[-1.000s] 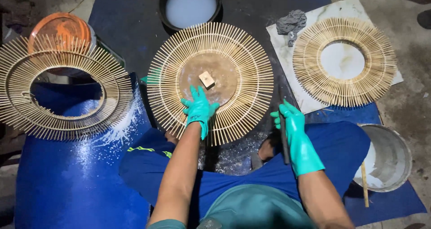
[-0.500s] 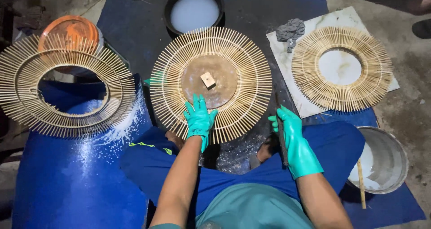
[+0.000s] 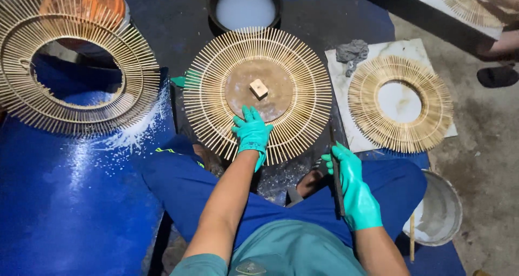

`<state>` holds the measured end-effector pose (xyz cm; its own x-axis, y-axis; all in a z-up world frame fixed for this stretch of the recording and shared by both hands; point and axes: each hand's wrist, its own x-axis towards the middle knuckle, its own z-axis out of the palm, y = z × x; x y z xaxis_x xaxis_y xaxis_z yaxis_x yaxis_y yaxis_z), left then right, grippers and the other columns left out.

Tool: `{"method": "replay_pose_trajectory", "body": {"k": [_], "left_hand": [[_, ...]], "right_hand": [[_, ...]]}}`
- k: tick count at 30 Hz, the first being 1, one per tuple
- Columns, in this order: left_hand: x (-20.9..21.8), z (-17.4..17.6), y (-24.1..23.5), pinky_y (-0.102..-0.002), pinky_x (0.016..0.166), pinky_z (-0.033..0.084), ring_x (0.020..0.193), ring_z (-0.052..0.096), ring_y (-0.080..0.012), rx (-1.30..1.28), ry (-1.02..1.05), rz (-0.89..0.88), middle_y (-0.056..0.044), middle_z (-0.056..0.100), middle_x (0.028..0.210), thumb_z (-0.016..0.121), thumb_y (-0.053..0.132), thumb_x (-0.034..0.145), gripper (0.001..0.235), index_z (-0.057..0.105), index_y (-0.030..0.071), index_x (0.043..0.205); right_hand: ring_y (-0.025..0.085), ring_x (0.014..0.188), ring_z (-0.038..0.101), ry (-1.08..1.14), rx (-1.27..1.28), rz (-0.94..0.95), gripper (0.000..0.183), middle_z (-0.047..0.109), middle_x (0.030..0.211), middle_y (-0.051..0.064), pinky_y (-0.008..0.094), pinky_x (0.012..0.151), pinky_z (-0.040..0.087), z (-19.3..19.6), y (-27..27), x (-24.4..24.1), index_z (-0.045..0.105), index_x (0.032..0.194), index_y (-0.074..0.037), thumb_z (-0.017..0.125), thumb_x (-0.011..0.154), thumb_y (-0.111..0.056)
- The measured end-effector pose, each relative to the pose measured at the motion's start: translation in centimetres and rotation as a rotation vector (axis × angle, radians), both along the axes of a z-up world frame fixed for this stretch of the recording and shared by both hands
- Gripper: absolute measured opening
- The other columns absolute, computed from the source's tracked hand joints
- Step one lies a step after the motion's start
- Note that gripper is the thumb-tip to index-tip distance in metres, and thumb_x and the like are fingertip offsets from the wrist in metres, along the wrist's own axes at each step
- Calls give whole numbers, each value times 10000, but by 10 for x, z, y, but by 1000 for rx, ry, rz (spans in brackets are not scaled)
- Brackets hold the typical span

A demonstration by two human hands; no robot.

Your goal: Finishing circular wooden decorative frames by applying adhesive and refining the edges.

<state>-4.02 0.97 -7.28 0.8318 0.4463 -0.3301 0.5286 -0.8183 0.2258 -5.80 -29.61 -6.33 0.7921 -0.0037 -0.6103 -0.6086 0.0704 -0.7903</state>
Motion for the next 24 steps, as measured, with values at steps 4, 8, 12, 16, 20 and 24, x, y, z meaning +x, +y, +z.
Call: {"method": "replay_pose_trajectory", "body": {"k": [4, 8, 12, 16, 20, 24], "left_hand": [[1, 4, -2, -726, 1089, 291, 1482, 187, -571, -27, 30, 10, -168, 40, 1713, 648, 655, 877, 1084, 124, 89, 1638], [5, 2, -4, -719, 1097, 287, 1476, 194, -575, -15, 40, 13, -174, 37, 1715, 648, 661, 875, 1097, 116, 80, 1638], [7, 2, -6, -720, 1099, 284, 1480, 184, -572, -26, 52, 30, -164, 29, 1714, 644, 660, 874, 1097, 106, 83, 1636], [4, 2, -1, -725, 1101, 271, 1482, 173, -579, -40, 34, 13, -176, 34, 1711, 644, 650, 887, 1084, 113, 72, 1635], [-10, 7, 11, -713, 1115, 247, 1478, 182, -576, -22, -45, -30, -189, 56, 1709, 658, 609, 885, 1045, 149, 82, 1630], [-20, -28, 42, -697, 1161, 195, 1495, 179, -526, 10, -260, -101, -122, 116, 1699, 706, 555, 837, 995, 222, 172, 1618]], "right_hand": [[141, 620, 602, -55, 40, -43, 477, 745, 925, 116, 284, 527, 472, -12, -3, 2, 559, 1473, -121, 567, 1005, -214], [142, 629, 598, -23, 35, -54, 472, 740, 933, 125, 291, 538, 476, -13, -1, 3, 557, 1466, -116, 583, 1005, -211], [135, 624, 581, 26, 42, -4, 480, 738, 937, 110, 284, 545, 474, -15, -4, 8, 585, 1463, -154, 586, 989, -232], [157, 630, 589, 19, 61, -85, 471, 744, 943, 126, 303, 544, 467, -30, -4, 13, 555, 1451, -147, 575, 990, -239], [132, 642, 597, 19, 71, -30, 472, 752, 963, 108, 287, 564, 484, -18, 4, 9, 584, 1458, -153, 578, 995, -241], [150, 634, 600, -30, 139, -106, 471, 739, 948, 126, 305, 555, 483, -38, 0, 15, 599, 1461, -138, 570, 999, -226]]}}
